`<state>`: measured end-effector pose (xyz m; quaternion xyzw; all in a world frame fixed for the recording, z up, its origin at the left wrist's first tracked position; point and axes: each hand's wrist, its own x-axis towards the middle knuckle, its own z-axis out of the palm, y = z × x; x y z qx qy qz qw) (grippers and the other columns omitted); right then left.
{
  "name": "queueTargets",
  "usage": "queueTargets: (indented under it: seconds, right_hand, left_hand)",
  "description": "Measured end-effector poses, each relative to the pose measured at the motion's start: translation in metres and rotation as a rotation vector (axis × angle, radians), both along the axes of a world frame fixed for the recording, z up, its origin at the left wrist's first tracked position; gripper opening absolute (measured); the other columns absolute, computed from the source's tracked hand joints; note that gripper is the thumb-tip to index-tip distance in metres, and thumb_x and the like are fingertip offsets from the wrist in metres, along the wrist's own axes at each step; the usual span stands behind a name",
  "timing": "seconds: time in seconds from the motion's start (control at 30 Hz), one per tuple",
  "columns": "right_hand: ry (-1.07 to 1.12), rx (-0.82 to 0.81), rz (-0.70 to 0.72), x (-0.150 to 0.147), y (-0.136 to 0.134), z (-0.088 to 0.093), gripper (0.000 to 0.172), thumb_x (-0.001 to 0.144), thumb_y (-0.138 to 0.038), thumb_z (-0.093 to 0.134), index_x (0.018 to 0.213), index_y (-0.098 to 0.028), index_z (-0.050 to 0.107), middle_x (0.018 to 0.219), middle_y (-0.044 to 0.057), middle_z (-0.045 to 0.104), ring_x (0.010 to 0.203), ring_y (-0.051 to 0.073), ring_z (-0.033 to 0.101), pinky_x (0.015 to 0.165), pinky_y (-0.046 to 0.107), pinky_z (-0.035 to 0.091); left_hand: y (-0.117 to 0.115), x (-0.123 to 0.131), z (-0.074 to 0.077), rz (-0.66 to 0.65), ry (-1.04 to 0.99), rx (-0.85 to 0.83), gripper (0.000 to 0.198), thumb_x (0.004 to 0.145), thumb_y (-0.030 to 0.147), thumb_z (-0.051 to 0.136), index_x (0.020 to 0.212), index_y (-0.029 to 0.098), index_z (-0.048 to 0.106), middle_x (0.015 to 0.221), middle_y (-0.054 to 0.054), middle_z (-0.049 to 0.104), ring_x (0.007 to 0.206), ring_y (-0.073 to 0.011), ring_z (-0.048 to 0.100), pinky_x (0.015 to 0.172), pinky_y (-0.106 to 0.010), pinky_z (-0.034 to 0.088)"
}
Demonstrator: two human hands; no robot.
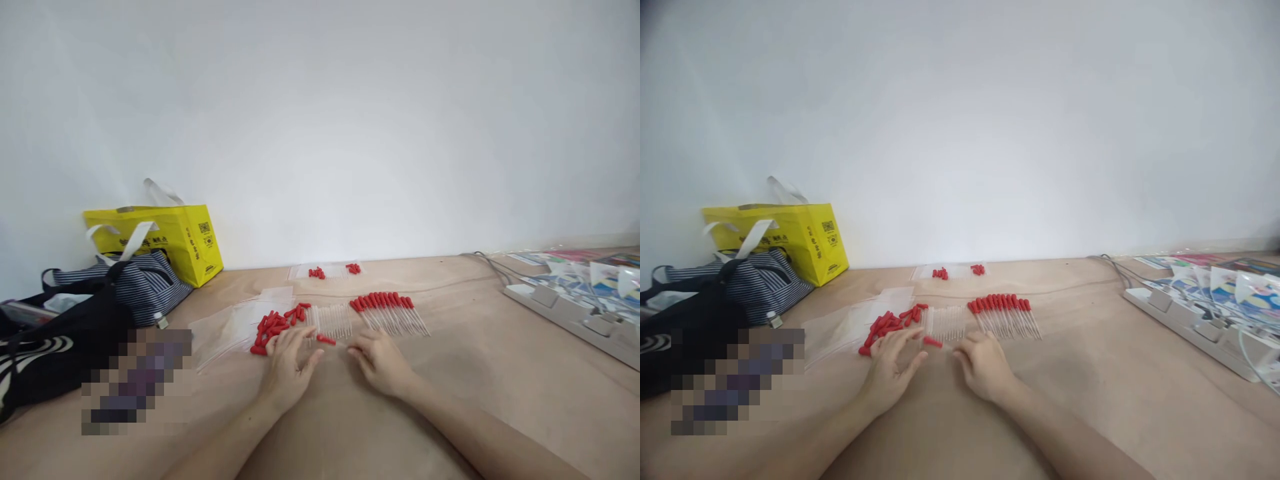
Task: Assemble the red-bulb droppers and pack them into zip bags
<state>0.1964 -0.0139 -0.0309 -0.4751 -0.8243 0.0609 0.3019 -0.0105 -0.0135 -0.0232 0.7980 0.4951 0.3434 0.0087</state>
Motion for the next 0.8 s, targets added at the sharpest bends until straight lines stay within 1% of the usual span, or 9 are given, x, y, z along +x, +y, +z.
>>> queueTargets:
  seconds: [0.1,0.17,0.23,0.33,0.43,0.63,0.73,0.8]
  right_hand:
    - [0.175,-0.095,-0.275,0.014,0.024,-0.002,0.024,0.082,-0.022,0.038,0.081,-0.018,0.062,0.079,0.005,0.065,0.07,0.016,0.057,0.063,0.025,0.036]
    - [0.219,-0.132,-0.438,0.023,0.039,-0.001,0.025,0.08,-0.025,0.041,0.077,-0.016,0.064,0.078,0.007,0.066,0.07,0.017,0.059,0.062,0.025,0.038]
    - [0.197,-0.172,-0.56,0.029,0.049,0.001,0.025,0.078,-0.027,0.043,0.075,-0.016,0.065,0.077,0.008,0.067,0.073,0.019,0.06,0.062,0.025,0.038]
    - [0.105,-0.227,-0.688,0.03,0.054,0.004,0.024,0.077,-0.03,0.045,0.076,-0.019,0.066,0.077,0.008,0.067,0.078,0.022,0.06,0.062,0.028,0.037]
    - [0.024,-0.244,-0.743,0.026,0.051,0.005,0.026,0.077,-0.035,0.045,0.079,-0.021,0.066,0.079,0.008,0.067,0.08,0.024,0.06,0.064,0.03,0.036]
    - [-0.058,-0.235,-0.742,0.02,0.049,0.003,0.034,0.078,-0.045,0.043,0.083,-0.019,0.064,0.078,0.009,0.067,0.077,0.024,0.06,0.071,0.034,0.033]
    - [-0.081,-0.162,-0.743,0.019,0.048,0.003,0.035,0.078,-0.046,0.043,0.085,-0.017,0.061,0.076,0.009,0.066,0.076,0.024,0.059,0.076,0.036,0.03]
    - [-0.088,-0.08,-0.709,0.017,0.046,0.003,0.032,0.079,-0.044,0.043,0.084,-0.017,0.059,0.077,0.008,0.066,0.076,0.022,0.059,0.078,0.036,0.028]
  left_hand:
    - [0.008,-0.006,0.0,0.145,-0.006,-0.015,0.031,0.076,0.029,0.051,0.107,0.025,0.05,0.098,-0.003,0.061,0.095,-0.024,0.05,0.084,-0.04,0.027]
    - [0.012,-0.01,0.001,0.216,0.014,-0.049,0.03,0.074,0.027,0.053,0.104,0.025,0.051,0.098,-0.003,0.061,0.095,-0.0246,0.05,0.083,-0.041,0.028]
    - [0.016,-0.013,0.002,0.263,0.04,-0.067,0.028,0.074,0.026,0.053,0.102,0.024,0.053,0.099,-0.004,0.06,0.095,-0.0251,0.05,0.082,-0.041,0.028]
    - [0.019,-0.017,0.002,0.312,0.091,-0.051,0.024,0.074,0.025,0.053,0.098,0.024,0.055,0.098,-0.004,0.061,0.094,-0.0253,0.05,0.081,-0.042,0.027]
    - [0.022,-0.02,0.001,0.349,0.134,-0.026,0.021,0.073,0.025,0.054,0.094,0.024,0.057,0.098,-0.005,0.06,0.095,-0.0258,0.048,0.08,-0.042,0.027]
    - [0.023,-0.022,0.0,0.38,0.174,-0.023,0.016,0.073,0.025,0.055,0.088,0.025,0.059,0.097,-0.004,0.059,0.095,-0.0246,0.047,0.079,-0.04,0.026]
    - [0.02,-0.02,0.002,0.386,0.195,-0.017,0.016,0.072,0.025,0.056,0.087,0.025,0.06,0.096,-0.003,0.059,0.094,-0.0242,0.047,0.078,-0.04,0.026]
    - [0.021,-0.019,0.006,0.365,0.214,-0.007,0.015,0.073,0.025,0.055,0.087,0.026,0.06,0.095,-0.004,0.06,0.093,-0.0238,0.048,0.079,-0.04,0.026]
